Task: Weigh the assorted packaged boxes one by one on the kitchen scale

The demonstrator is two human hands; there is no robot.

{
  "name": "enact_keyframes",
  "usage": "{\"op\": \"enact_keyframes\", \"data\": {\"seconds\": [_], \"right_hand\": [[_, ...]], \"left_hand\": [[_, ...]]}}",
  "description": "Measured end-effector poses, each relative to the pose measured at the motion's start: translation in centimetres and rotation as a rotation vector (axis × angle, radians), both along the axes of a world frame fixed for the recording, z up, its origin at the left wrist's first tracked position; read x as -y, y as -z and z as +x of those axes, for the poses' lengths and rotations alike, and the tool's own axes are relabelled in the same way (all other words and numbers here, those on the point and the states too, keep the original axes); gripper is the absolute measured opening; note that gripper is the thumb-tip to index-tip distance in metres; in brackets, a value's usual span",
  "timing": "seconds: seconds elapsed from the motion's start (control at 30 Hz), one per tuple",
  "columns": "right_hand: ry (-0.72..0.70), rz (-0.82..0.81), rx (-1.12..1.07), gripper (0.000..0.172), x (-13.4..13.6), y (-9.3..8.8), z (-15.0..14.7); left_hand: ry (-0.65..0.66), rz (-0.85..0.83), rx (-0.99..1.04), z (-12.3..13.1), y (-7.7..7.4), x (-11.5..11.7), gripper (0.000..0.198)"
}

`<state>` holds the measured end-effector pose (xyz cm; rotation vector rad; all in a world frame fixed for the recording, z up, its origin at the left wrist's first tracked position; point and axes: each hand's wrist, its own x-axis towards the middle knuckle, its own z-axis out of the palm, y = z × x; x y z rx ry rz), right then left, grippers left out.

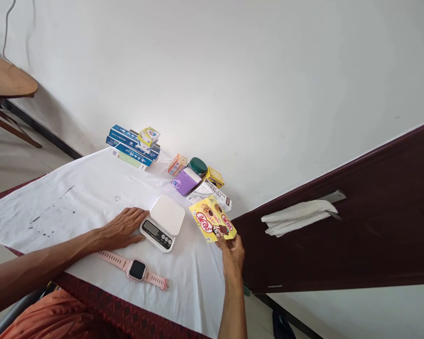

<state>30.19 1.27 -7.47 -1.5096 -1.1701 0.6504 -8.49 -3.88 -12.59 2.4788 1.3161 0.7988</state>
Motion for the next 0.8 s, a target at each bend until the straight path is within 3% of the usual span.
{"op": "enact_keyframes", "data": {"seconds": [0.17, 0.33, 0.5, 0.6, 0.8], "right_hand": [[0.003, -0.051, 0.002, 0.068, -1.6, 1.5, 0.5], [-0.003, -0.072, 0.021, 0.071, -2.9, 1.1, -0.2], [0.143, -0.086, 0.041, 0.084, -1.0, 1.6, -1.3], [0.152, -0.070, -0.001, 0.083, 1.2, 2.8, -3.9], [-0.149, -0.143, -0.198, 0.059, 3.2, 3.9, -11.6]], "left_hand": [[0.006, 0.004, 0.007, -0.1, 0.0, 0.0, 0.049], [0.000, -0.009, 0.029, -0.2, -0.5, 0.1, 0.047], [0.000, -0.017, 0.027, -0.1, -0.5, 0.1, 0.050], [-0.004, -0.014, 0.040, -0.1, -0.4, 0.0, 0.058], [0.040, -0.039, 0.048, -0.5, -0.5, 0.2, 0.065]]}}
